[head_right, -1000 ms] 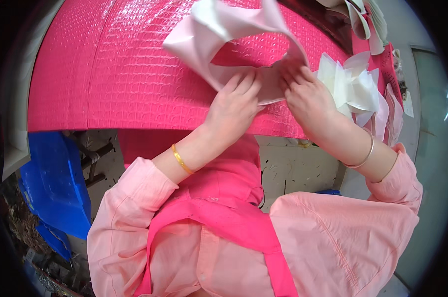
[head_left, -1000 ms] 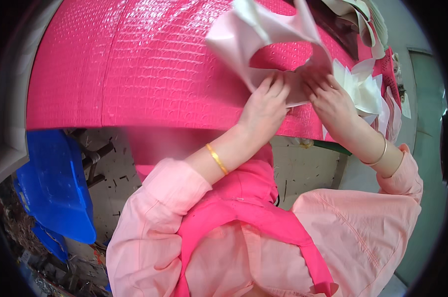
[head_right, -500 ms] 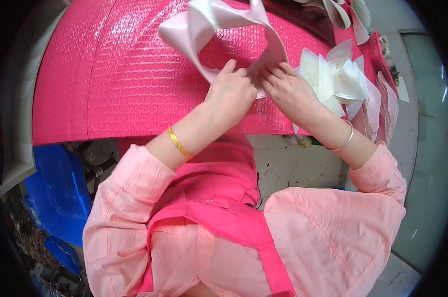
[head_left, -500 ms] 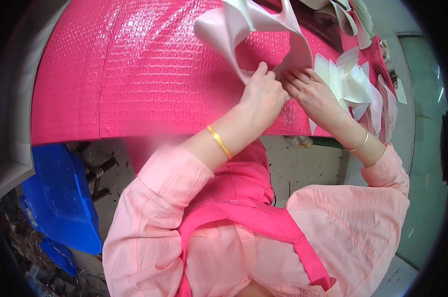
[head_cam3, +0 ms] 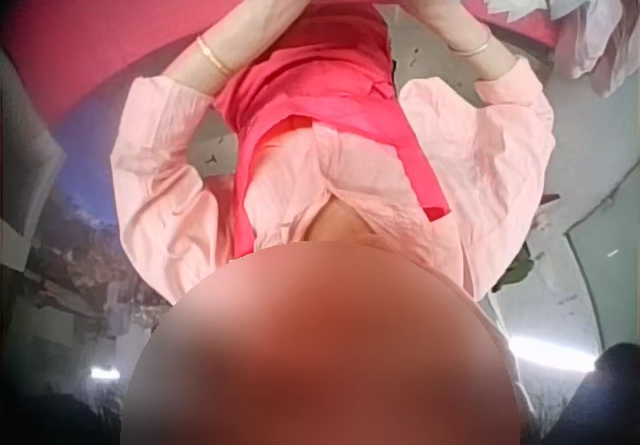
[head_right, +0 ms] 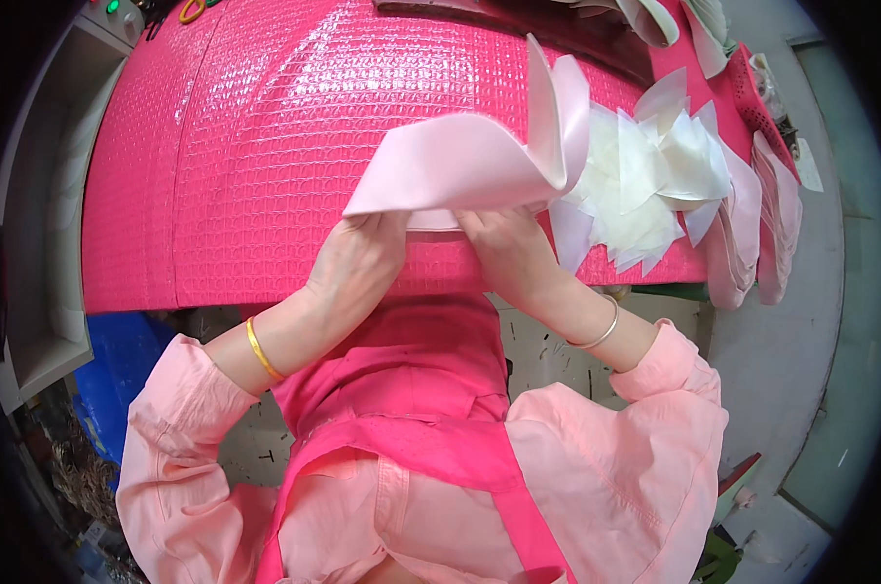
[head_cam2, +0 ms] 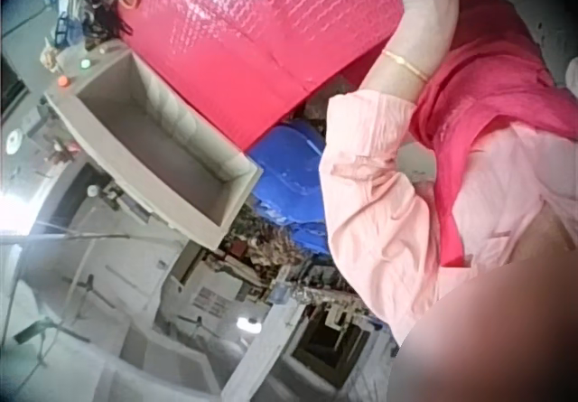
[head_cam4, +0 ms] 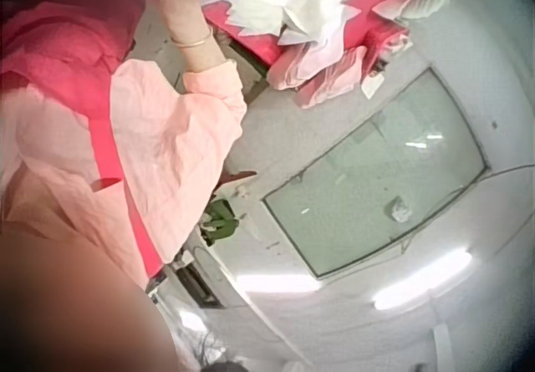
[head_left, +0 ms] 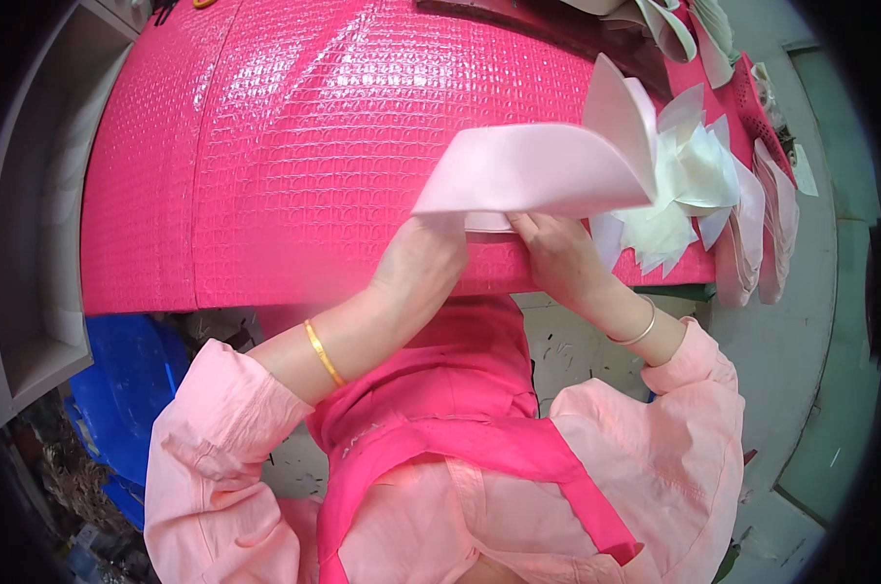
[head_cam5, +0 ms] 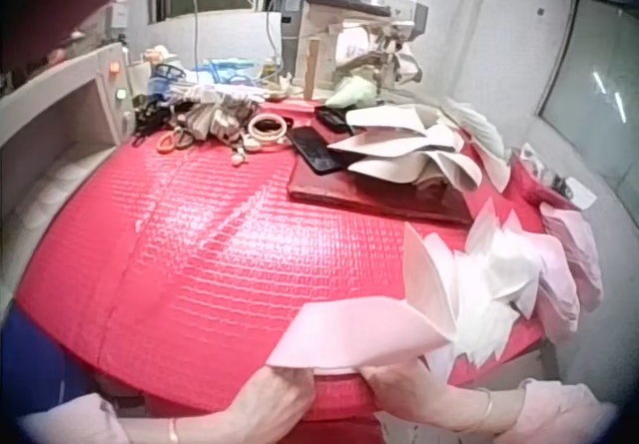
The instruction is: Assembling shoe upper components by hand on a workbench.
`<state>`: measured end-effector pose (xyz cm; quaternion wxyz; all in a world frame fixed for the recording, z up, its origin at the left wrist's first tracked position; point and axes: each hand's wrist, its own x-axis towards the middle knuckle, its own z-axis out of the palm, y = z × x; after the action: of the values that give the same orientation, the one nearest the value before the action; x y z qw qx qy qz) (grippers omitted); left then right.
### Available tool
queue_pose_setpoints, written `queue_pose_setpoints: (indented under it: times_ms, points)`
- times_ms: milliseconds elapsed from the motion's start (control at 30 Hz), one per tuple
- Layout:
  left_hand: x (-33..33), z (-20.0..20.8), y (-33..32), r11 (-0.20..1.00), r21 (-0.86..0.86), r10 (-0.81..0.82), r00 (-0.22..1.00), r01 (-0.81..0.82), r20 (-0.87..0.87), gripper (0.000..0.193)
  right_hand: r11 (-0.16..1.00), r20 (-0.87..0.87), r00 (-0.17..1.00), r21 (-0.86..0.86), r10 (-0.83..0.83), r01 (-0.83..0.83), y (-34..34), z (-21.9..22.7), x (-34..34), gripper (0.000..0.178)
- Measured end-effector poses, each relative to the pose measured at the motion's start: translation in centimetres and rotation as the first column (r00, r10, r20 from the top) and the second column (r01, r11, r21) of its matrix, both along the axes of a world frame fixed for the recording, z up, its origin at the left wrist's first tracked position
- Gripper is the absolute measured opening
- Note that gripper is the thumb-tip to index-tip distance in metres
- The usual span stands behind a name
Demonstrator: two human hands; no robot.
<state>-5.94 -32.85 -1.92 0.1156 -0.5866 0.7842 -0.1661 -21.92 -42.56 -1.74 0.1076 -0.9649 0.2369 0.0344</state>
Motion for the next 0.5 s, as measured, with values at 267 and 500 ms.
queue_pose_setpoints:
  times_ms: [267,500]
  points:
    - [0.9,0.1,-1.8,0.996,0.085,0.013,0.983,0.003,-0.181,0.038,0.988,0.193,0.981,-0.155,0.016,0.014,-0.9,-1.1,0.3,0.059]
    - [0.8,3.6,-4.8,0.965,0.250,0.154,0.939,-0.077,-0.306,0.031,0.986,0.069,0.986,-0.073,0.154,-0.149,-3.7,2.3,1.7,0.048]
